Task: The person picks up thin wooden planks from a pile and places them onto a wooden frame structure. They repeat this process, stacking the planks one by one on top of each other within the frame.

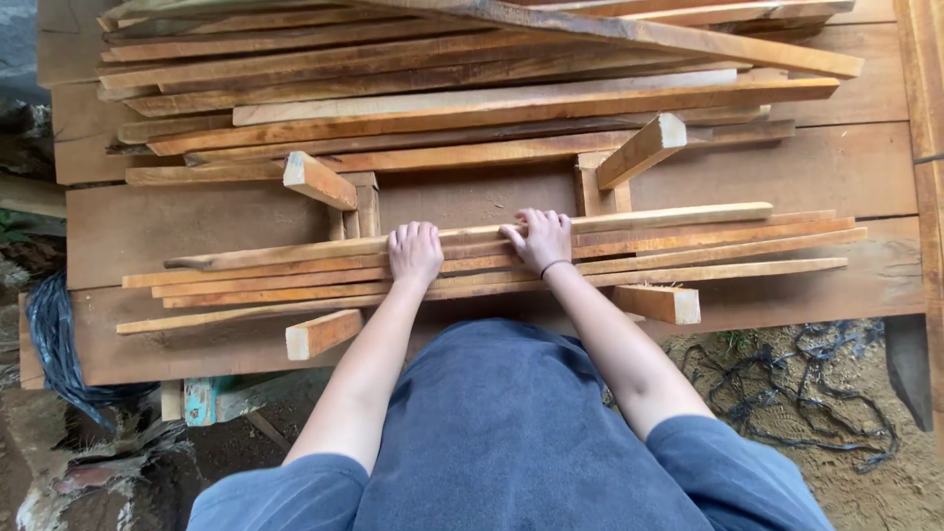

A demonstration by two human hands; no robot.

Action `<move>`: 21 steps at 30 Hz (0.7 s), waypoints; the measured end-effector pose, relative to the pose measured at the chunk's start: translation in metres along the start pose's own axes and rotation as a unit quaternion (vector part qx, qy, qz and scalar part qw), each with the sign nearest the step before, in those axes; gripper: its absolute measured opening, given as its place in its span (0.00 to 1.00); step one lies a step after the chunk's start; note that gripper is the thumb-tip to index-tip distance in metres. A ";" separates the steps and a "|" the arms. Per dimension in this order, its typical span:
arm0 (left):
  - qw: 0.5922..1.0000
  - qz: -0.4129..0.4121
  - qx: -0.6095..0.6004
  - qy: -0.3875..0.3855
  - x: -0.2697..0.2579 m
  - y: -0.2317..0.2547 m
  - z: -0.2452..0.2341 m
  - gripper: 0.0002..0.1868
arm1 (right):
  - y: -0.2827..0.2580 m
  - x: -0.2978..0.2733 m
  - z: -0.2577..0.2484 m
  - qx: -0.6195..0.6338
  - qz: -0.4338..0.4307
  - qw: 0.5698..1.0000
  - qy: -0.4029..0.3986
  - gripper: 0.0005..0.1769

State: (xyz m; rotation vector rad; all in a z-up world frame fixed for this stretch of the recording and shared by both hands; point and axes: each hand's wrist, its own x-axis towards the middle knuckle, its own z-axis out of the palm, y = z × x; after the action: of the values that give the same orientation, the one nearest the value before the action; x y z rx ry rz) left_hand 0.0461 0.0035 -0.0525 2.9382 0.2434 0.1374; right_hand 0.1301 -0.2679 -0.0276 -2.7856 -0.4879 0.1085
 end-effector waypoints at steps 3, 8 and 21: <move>0.997 0.002 -0.028 0.078 -0.008 0.000 0.001 0.10 | -0.013 -0.013 -0.027 -0.004 -0.045 0.996 0.075 0.26; 0.996 -0.004 -0.074 0.048 -0.019 0.006 -0.041 0.14 | -0.016 -0.020 -0.034 0.023 -0.069 0.993 0.090 0.28; 0.998 0.032 -0.054 -0.032 -0.042 -0.001 -0.055 0.21 | -0.010 -0.041 -0.044 -0.005 -0.099 0.993 0.063 0.32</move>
State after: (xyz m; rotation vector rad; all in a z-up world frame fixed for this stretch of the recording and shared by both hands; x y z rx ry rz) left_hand -0.0010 0.0073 -0.0026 2.8389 0.1274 0.0634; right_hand 0.0937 -0.2858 0.0178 -2.7145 -0.7293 -0.1131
